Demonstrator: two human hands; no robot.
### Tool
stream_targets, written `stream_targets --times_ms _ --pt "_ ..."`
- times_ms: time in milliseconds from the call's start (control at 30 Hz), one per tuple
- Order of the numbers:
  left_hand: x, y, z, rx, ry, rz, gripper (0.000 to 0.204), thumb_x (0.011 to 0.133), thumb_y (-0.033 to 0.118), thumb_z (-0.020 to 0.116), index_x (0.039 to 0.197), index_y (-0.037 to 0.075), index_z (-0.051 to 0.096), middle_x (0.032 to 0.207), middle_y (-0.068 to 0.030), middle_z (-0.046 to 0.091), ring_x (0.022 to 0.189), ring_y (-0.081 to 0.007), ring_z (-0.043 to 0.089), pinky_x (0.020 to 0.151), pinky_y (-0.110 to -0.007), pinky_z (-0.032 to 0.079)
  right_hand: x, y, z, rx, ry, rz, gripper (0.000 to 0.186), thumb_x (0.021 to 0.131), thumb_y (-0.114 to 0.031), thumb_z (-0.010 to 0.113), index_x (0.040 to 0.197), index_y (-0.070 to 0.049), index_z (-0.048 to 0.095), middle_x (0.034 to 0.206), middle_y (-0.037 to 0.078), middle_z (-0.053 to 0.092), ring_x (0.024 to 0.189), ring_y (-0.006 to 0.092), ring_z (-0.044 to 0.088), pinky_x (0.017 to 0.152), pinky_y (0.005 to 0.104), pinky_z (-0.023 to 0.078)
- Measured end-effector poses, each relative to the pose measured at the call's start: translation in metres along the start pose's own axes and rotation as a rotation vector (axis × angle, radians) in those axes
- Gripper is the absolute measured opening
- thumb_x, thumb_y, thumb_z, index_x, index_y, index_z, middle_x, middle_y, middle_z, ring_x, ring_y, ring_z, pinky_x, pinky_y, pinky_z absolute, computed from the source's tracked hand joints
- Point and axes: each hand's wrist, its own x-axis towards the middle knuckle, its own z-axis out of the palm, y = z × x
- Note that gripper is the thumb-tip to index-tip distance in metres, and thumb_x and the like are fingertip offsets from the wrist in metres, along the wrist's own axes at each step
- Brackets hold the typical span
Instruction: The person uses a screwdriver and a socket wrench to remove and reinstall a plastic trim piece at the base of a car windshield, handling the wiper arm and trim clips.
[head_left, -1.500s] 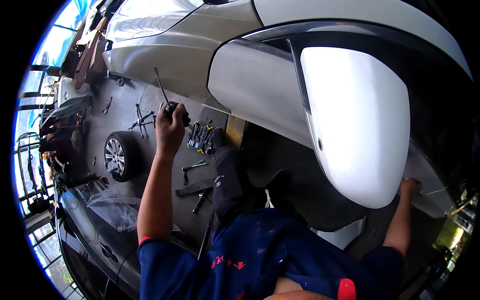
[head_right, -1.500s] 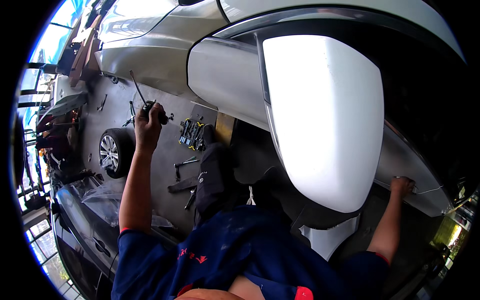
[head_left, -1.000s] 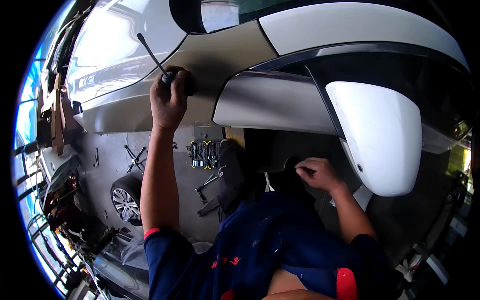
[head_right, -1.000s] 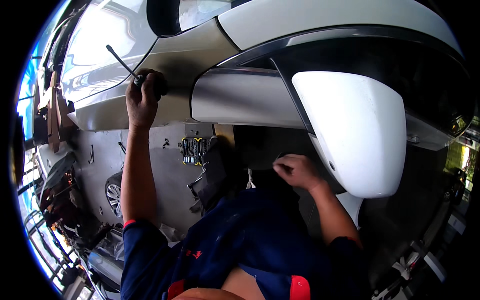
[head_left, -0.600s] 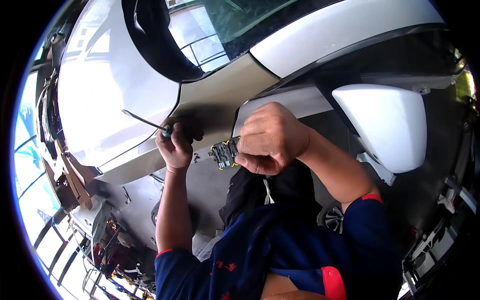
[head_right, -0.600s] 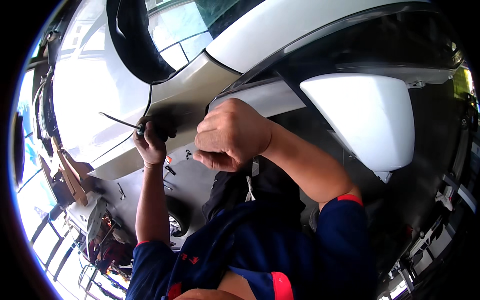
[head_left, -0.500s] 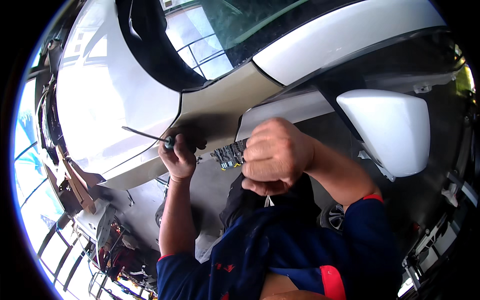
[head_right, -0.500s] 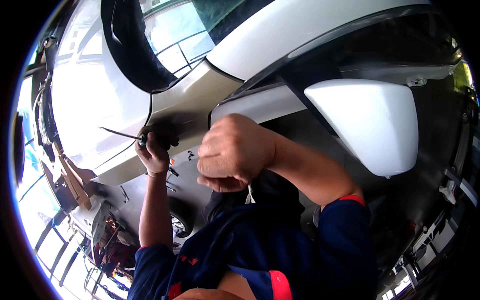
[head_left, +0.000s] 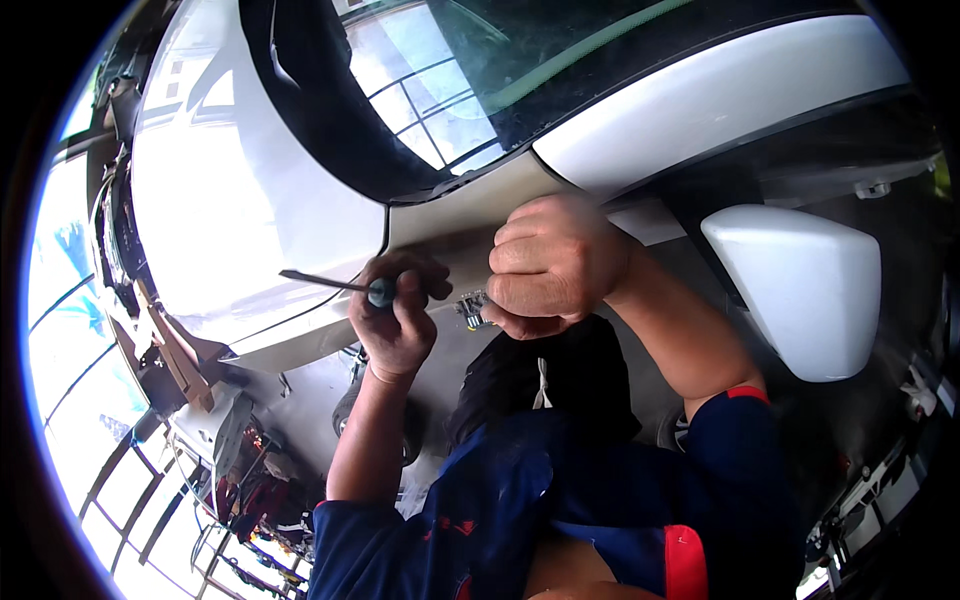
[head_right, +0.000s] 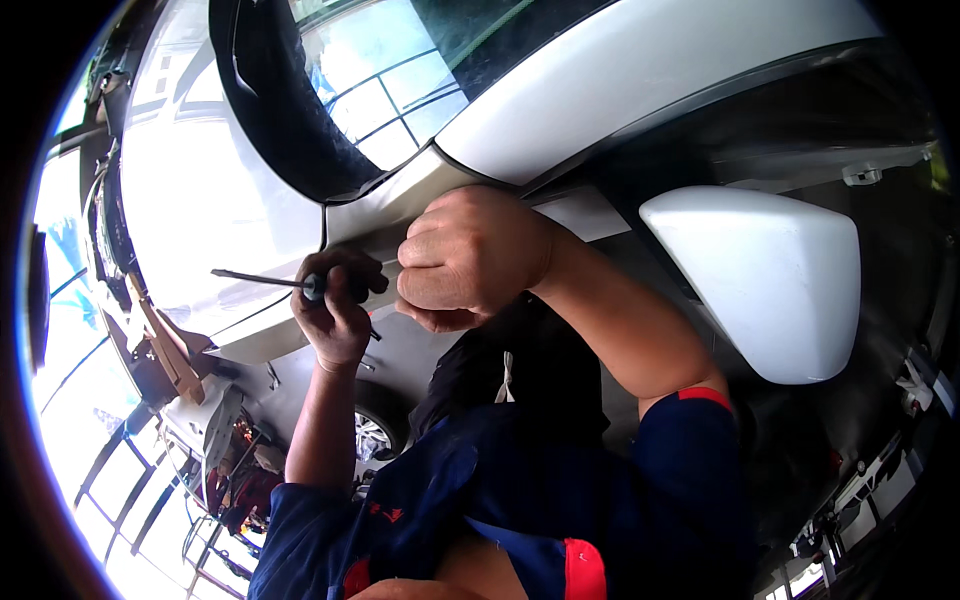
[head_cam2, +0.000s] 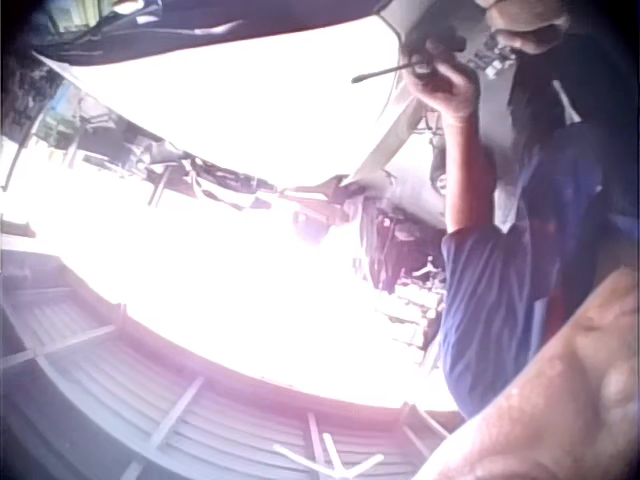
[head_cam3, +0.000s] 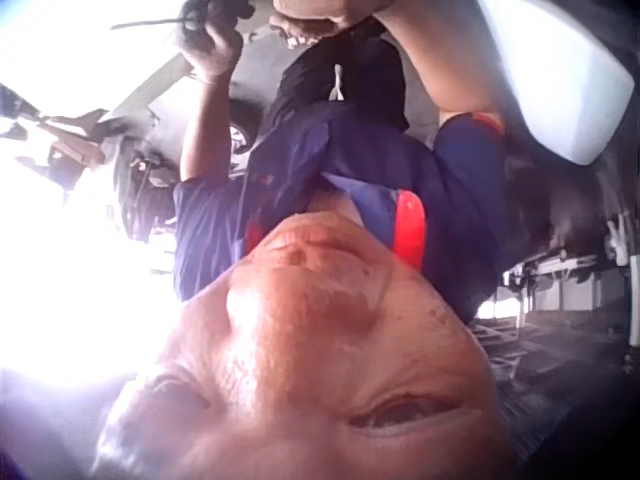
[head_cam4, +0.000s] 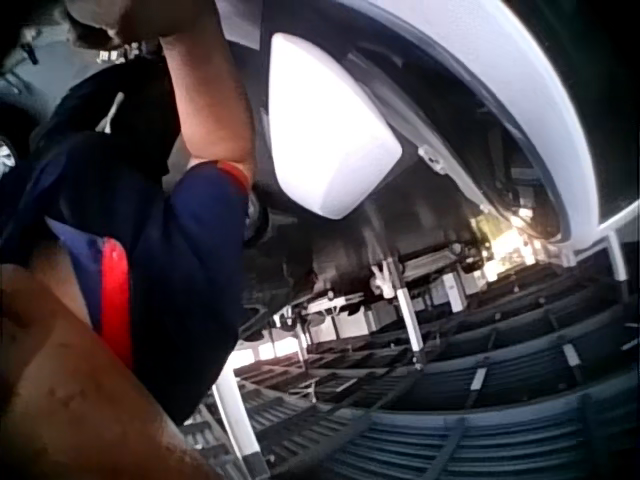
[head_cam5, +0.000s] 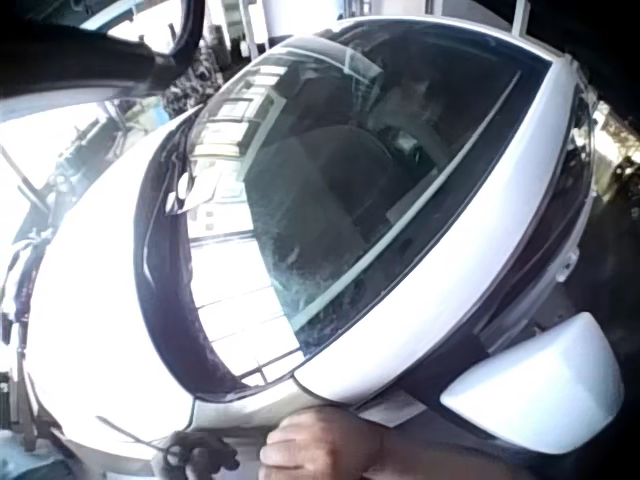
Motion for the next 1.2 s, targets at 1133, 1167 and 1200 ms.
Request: stream_targets --times_ms 1133,1167,1200 --pt "0.02 -0.003 0.026 0.415 0.116 0.211 0.049 0.106 0.037 0.039 0.089 0.0 0.066 0.068 -0.0105 0.074 0.051 -0.0122 0.058 0.049 -0.026 0.042 -0.049 -0.059 0.027 -0.226 0.499 1.107 0.026 0.101 -0.02 0.06 0.081 -0.005 0.065 0.063 0.018 0.065 0.058 0.0359 0.068 0.057 0.045 0.056" --pt "0.02 -0.003 0.028 0.416 0.14 0.222 0.048 0.106 0.037 0.041 0.089 0.0 0.066 0.068 -0.0103 0.073 0.051 -0.0119 0.057 0.049 -0.026 0.042 -0.046 -0.055 0.031 -0.288 0.501 1.113 0.026 0.101 -0.021 0.06 0.081 -0.005 0.065 0.064 0.018 0.066 0.059 0.0359 0.068 0.058 0.0446 0.056" --pt "0.02 -0.002 0.03 0.42 0.166 0.23 0.046 0.106 0.036 0.042 0.09 0.0 0.065 0.068 -0.0101 0.073 0.051 -0.0117 0.056 0.049 -0.026 0.041 -0.047 -0.054 0.031 -0.281 0.499 1.107 0.026 0.101 -0.021 0.06 0.081 -0.005 0.065 0.064 0.018 0.066 0.059 0.0359 0.068 0.058 0.0446 0.056"
